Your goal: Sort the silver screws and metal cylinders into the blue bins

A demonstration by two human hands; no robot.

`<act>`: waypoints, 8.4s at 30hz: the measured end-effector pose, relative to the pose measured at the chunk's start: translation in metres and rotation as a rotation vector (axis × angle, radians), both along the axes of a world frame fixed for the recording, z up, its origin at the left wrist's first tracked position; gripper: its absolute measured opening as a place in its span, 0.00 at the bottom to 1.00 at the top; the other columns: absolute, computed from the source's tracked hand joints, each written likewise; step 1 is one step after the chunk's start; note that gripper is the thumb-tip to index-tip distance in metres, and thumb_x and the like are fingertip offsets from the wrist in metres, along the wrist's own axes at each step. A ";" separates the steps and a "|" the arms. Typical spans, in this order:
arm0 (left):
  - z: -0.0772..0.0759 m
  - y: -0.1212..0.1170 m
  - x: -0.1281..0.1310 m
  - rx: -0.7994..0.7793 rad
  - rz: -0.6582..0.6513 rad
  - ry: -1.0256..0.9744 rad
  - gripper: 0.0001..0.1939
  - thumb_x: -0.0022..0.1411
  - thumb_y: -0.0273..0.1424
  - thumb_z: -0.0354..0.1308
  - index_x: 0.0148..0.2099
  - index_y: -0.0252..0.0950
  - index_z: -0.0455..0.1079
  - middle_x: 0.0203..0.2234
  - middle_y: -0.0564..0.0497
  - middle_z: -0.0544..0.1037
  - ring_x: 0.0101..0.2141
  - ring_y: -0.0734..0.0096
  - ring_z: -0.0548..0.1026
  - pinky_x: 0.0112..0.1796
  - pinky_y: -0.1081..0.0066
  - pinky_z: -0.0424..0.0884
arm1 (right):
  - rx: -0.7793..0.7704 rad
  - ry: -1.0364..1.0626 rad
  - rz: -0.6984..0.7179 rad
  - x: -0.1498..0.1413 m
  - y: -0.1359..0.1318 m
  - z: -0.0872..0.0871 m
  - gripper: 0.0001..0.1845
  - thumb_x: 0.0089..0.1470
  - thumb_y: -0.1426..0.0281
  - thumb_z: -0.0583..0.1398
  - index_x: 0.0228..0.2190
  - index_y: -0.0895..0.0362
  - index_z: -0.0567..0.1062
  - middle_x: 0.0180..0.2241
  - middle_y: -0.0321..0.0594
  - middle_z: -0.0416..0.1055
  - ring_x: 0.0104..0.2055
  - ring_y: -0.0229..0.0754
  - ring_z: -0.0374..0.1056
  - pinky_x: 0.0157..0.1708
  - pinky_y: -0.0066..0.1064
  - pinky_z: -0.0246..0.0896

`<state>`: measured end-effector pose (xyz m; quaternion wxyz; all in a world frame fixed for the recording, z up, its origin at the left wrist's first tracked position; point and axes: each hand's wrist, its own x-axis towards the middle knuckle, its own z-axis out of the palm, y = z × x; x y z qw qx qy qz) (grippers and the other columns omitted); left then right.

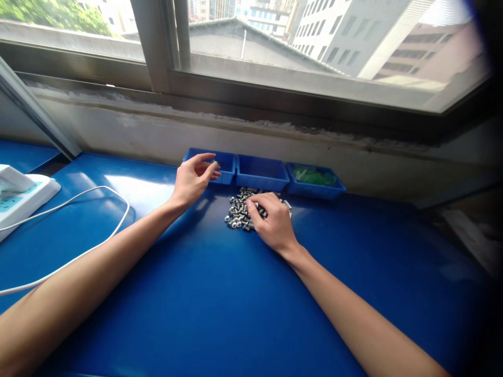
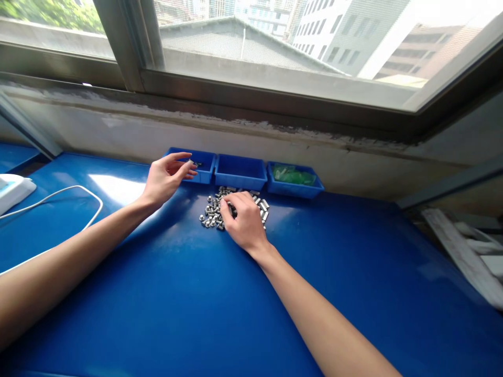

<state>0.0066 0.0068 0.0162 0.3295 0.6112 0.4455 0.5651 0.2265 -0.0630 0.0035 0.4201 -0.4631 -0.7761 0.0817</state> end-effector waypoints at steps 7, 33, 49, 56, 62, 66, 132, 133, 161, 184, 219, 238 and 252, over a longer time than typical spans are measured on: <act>-0.001 -0.008 0.005 0.132 -0.088 0.193 0.13 0.65 0.36 0.60 0.47 0.32 0.76 0.37 0.44 0.84 0.37 0.64 0.83 0.41 0.66 0.81 | 0.002 -0.007 -0.001 -0.001 0.000 0.001 0.08 0.63 0.70 0.58 0.32 0.53 0.76 0.36 0.42 0.80 0.42 0.48 0.72 0.46 0.42 0.67; -0.017 -0.010 0.001 0.427 -0.394 0.724 0.11 0.68 0.28 0.56 0.45 0.35 0.80 0.40 0.44 0.83 0.40 0.64 0.79 0.44 0.67 0.74 | -0.006 -0.021 0.009 -0.001 0.000 -0.001 0.08 0.63 0.70 0.59 0.32 0.55 0.77 0.36 0.42 0.80 0.41 0.47 0.72 0.46 0.40 0.66; 0.005 -0.007 0.006 -0.037 -0.079 -0.170 0.25 0.56 0.45 0.70 0.49 0.33 0.77 0.38 0.44 0.84 0.40 0.63 0.82 0.44 0.68 0.77 | 0.019 -0.006 0.017 -0.001 0.001 -0.004 0.08 0.63 0.71 0.59 0.31 0.55 0.77 0.35 0.41 0.80 0.40 0.46 0.72 0.46 0.40 0.66; 0.004 -0.012 0.005 -0.022 -0.243 0.030 0.21 0.59 0.43 0.66 0.49 0.33 0.78 0.40 0.44 0.84 0.40 0.62 0.82 0.44 0.67 0.77 | 0.016 -0.010 0.011 -0.001 0.000 -0.002 0.08 0.63 0.72 0.59 0.32 0.55 0.77 0.35 0.41 0.80 0.40 0.47 0.72 0.46 0.39 0.66; 0.013 -0.021 0.001 0.197 -0.484 0.558 0.15 0.62 0.40 0.63 0.41 0.33 0.81 0.37 0.45 0.82 0.34 0.68 0.78 0.36 0.72 0.71 | 0.016 -0.007 -0.017 -0.001 0.001 -0.003 0.08 0.62 0.71 0.59 0.32 0.55 0.77 0.36 0.42 0.80 0.41 0.47 0.72 0.46 0.40 0.66; 0.016 -0.021 -0.007 0.147 -0.625 0.642 0.22 0.56 0.46 0.69 0.43 0.34 0.79 0.33 0.48 0.80 0.33 0.69 0.75 0.36 0.72 0.70 | 0.011 -0.013 -0.020 -0.001 0.001 -0.003 0.08 0.62 0.71 0.59 0.32 0.55 0.77 0.35 0.42 0.80 0.41 0.47 0.72 0.46 0.40 0.66; 0.000 -0.026 -0.010 0.239 -0.494 0.637 0.09 0.63 0.33 0.60 0.40 0.35 0.80 0.35 0.46 0.82 0.34 0.69 0.79 0.38 0.72 0.73 | 0.070 0.038 -0.219 0.001 -0.002 0.002 0.22 0.64 0.65 0.55 0.19 0.52 0.58 0.19 0.35 0.63 0.26 0.40 0.61 0.30 0.35 0.57; 0.000 -0.026 -0.010 0.223 -0.481 0.623 0.10 0.63 0.34 0.61 0.40 0.35 0.80 0.35 0.46 0.82 0.33 0.69 0.78 0.38 0.72 0.73 | 0.073 0.036 -0.228 0.002 -0.002 0.002 0.22 0.64 0.65 0.55 0.19 0.52 0.57 0.19 0.35 0.62 0.25 0.40 0.59 0.29 0.35 0.55; 0.005 -0.016 0.000 -0.191 -0.218 -0.444 0.25 0.52 0.37 0.74 0.51 0.34 0.76 0.46 0.43 0.82 0.50 0.60 0.80 0.56 0.61 0.73 | 0.093 -0.001 -0.056 -0.003 -0.004 0.003 0.27 0.66 0.66 0.57 0.17 0.54 0.54 0.19 0.32 0.55 0.24 0.36 0.53 0.29 0.32 0.50; -0.001 -0.029 -0.006 0.107 -0.485 0.537 0.12 0.62 0.36 0.60 0.34 0.31 0.75 0.24 0.53 0.74 0.25 0.77 0.68 0.28 0.75 0.64 | 0.139 0.063 -0.041 -0.004 -0.004 0.005 0.29 0.67 0.65 0.54 0.16 0.54 0.53 0.15 0.30 0.51 0.21 0.34 0.47 0.29 0.32 0.52; 0.003 -0.029 -0.009 0.123 -0.617 0.610 0.10 0.59 0.37 0.65 0.36 0.34 0.79 0.32 0.48 0.79 0.32 0.71 0.75 0.35 0.72 0.70 | 0.051 0.174 -0.174 0.000 -0.003 0.000 0.28 0.65 0.64 0.54 0.13 0.53 0.58 0.15 0.33 0.57 0.19 0.35 0.55 0.26 0.33 0.51; 0.002 -0.025 -0.011 0.148 -0.611 0.619 0.13 0.61 0.40 0.64 0.37 0.35 0.80 0.32 0.47 0.79 0.32 0.70 0.76 0.36 0.72 0.70 | -0.082 0.165 -0.178 0.000 -0.006 0.001 0.17 0.50 0.77 0.54 0.36 0.53 0.80 0.12 0.24 0.51 0.14 0.34 0.48 0.21 0.29 0.47; 0.001 -0.018 -0.010 -0.139 -0.472 0.194 0.23 0.54 0.48 0.70 0.39 0.33 0.74 0.27 0.50 0.79 0.28 0.70 0.77 0.30 0.73 0.72 | 0.052 0.089 -0.173 -0.001 -0.002 0.000 0.19 0.54 0.78 0.55 0.40 0.54 0.82 0.39 0.40 0.82 0.31 0.42 0.74 0.40 0.34 0.70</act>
